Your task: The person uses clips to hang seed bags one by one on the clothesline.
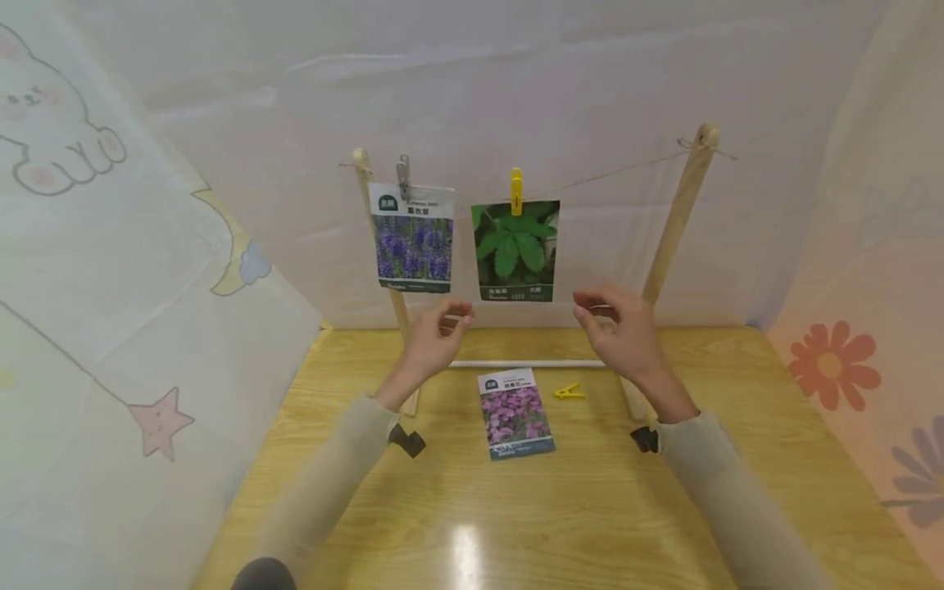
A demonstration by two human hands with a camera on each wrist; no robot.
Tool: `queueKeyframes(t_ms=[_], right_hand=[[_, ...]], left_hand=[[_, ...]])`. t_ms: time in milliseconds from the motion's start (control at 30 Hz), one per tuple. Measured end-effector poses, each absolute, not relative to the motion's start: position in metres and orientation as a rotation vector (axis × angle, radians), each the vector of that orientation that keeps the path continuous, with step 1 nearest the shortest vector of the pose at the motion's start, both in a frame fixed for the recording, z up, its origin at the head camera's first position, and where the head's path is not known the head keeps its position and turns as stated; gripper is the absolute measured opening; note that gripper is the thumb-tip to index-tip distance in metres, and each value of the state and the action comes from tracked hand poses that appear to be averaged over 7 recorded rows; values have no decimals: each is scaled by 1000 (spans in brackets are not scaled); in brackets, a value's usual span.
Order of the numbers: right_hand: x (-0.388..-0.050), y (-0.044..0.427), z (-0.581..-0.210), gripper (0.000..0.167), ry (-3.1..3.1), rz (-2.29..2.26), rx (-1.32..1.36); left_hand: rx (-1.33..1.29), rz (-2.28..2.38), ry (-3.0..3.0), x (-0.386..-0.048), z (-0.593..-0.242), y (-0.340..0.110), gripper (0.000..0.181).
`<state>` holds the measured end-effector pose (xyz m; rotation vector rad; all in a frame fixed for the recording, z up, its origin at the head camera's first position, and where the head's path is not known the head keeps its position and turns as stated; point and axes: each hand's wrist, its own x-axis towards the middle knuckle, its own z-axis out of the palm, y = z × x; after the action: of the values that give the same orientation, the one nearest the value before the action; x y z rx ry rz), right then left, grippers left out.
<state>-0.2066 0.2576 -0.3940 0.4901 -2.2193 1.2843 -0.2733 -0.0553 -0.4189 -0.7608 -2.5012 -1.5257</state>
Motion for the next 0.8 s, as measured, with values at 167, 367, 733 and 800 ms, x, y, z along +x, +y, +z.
queueKeyframes(t_ms=[167,367,733,800], right_hand=[[-200,261,-410,28,-2253,1313,456],[-199,265,-428,28,-2274,1336,398],[-195,272,-457,26,-2384,1337,341],[-194,273,-461,27,-2394,1344,338]], left_hand=[[-714,-1519,-2557,-263,-426,-56,28],[-671,-1504,-2584,-258,-434,-56,28],[-614,-1493,-2685,-253,-458,-53,27],[-612,-1478,-2691,-252,-461,-52,27]])
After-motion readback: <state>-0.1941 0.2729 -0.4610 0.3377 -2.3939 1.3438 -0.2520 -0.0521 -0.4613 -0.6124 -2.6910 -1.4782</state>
